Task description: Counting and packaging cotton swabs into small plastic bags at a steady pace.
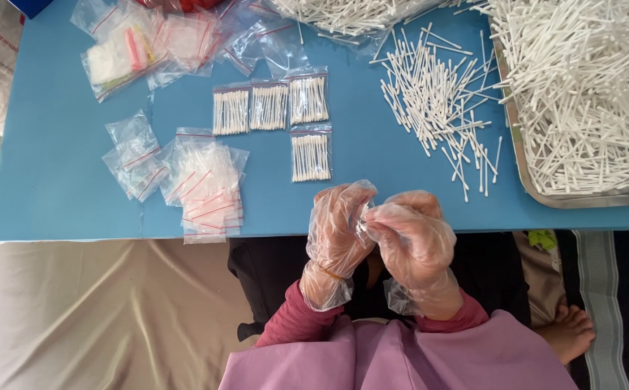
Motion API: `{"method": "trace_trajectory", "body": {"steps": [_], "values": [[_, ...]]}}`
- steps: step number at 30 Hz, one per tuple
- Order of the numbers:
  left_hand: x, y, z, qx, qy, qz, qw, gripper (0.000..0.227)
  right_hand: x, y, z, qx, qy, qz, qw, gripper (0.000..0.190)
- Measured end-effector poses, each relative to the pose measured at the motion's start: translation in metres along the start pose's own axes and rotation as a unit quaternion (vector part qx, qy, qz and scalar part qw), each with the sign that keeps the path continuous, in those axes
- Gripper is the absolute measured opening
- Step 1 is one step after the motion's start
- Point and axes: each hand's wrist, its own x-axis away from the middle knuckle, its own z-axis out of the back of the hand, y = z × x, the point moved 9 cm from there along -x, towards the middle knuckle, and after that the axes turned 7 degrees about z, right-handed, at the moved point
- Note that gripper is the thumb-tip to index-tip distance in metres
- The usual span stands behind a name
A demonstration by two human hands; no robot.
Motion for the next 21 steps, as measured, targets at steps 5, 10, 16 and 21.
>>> {"method": "trace_trajectory", "body": {"steps": [5,10,16,21], "values": [[0.010,-0.027,-0.006,-0.005,0.005,0.014,1.000,0.029,-0.008,0.001,0.000,-0.006,-0.029,0.013,0.999,0.008],[-0.018,-0.007,0.010,0.158,-0.054,0.091,0.982,0.031,-0.013,0.021,0.010,-0.006,-0.057,-0.051,0.997,0.017],[-0.041,0.007,0.006,0.319,-0.118,0.119,0.933,0.034,-0.007,0.035,-0.006,-0.136,-0.144,-0.125,0.972,0.031],[-0.041,0.006,-0.013,0.333,-0.211,0.142,0.908,0.060,-0.001,0.047,-0.002,-0.175,-0.152,-0.151,0.961,0.033]]}}
